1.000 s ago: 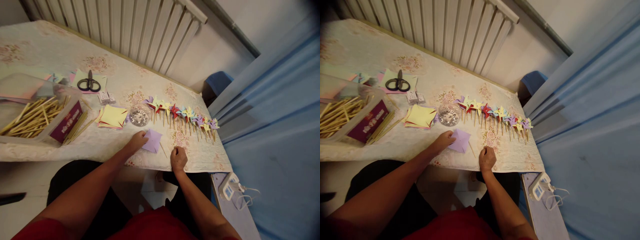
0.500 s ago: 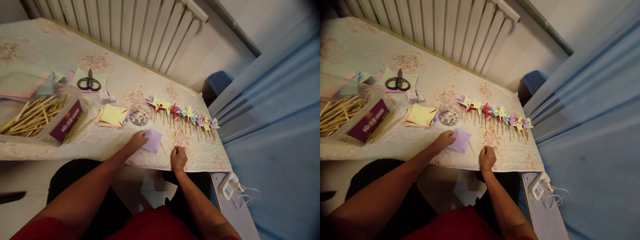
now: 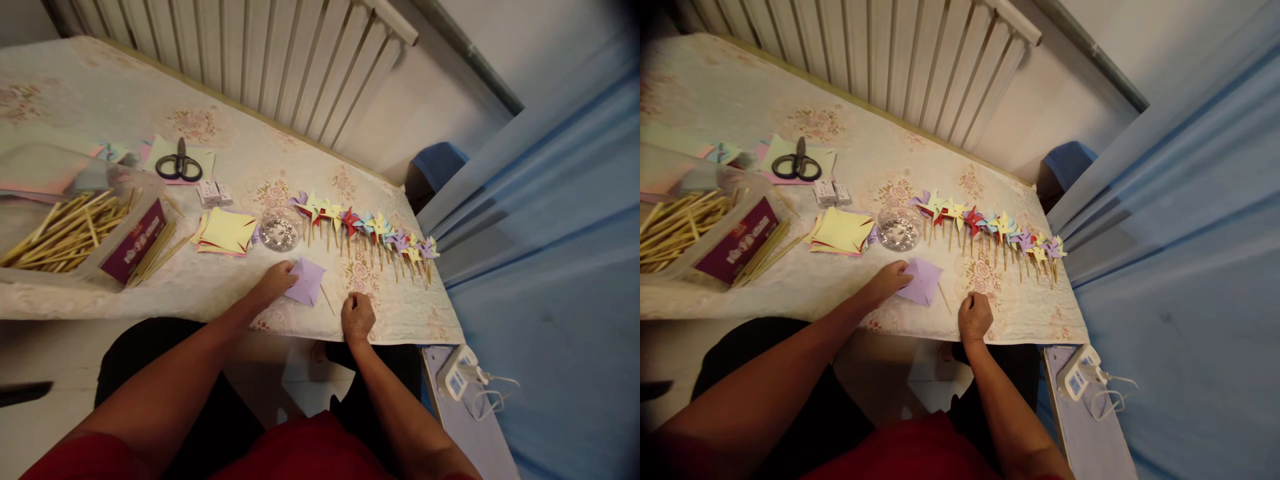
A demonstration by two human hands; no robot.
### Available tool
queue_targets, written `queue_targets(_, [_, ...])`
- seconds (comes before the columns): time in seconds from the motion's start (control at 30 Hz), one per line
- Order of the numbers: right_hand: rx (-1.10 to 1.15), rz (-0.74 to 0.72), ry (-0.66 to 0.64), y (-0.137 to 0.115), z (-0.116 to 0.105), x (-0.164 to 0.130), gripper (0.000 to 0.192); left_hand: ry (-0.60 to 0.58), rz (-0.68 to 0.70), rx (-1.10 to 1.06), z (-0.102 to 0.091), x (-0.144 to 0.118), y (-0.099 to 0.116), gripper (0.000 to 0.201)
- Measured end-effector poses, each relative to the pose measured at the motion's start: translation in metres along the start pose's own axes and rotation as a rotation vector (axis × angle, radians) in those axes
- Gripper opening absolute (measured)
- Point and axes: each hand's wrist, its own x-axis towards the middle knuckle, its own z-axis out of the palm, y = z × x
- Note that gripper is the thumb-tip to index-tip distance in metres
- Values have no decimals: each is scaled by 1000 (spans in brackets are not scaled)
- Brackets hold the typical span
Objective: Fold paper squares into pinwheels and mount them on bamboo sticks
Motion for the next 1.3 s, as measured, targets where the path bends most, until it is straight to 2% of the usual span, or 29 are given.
queue_targets(1.3, [-9, -15, 17, 2, 1, 0, 24, -4, -36, 78, 0, -1, 5, 8])
